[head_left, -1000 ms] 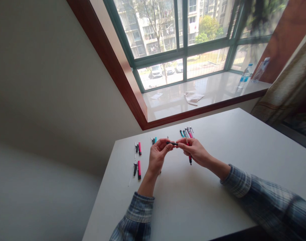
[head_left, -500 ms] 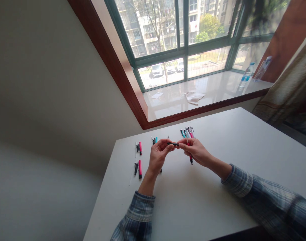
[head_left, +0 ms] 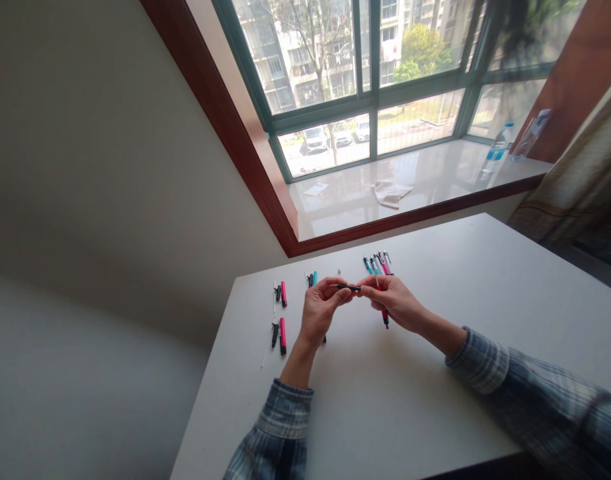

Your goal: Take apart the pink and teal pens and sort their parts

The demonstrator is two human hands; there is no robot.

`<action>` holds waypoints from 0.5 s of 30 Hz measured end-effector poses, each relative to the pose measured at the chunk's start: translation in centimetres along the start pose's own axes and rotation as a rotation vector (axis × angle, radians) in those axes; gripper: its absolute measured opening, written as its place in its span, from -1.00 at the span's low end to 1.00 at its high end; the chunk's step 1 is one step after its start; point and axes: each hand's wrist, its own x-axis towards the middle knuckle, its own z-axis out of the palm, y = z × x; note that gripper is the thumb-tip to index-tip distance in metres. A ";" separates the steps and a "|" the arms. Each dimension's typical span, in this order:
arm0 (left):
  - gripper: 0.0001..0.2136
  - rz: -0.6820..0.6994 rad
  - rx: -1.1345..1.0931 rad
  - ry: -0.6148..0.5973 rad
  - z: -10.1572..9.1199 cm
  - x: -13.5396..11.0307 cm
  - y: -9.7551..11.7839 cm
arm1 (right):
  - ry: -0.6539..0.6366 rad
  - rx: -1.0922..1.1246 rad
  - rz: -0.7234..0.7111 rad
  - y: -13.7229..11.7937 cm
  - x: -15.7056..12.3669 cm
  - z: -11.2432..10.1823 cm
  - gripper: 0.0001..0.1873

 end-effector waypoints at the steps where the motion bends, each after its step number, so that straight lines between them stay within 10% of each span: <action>1: -0.71 -0.002 0.003 -0.002 0.0 0.0 0.0 | -0.004 0.000 0.005 0.0 0.0 0.0 -0.57; 15: -0.69 0.000 0.035 -0.011 -0.1 -0.1 0.2 | -0.011 0.015 0.034 0.0 -0.1 0.1 -0.55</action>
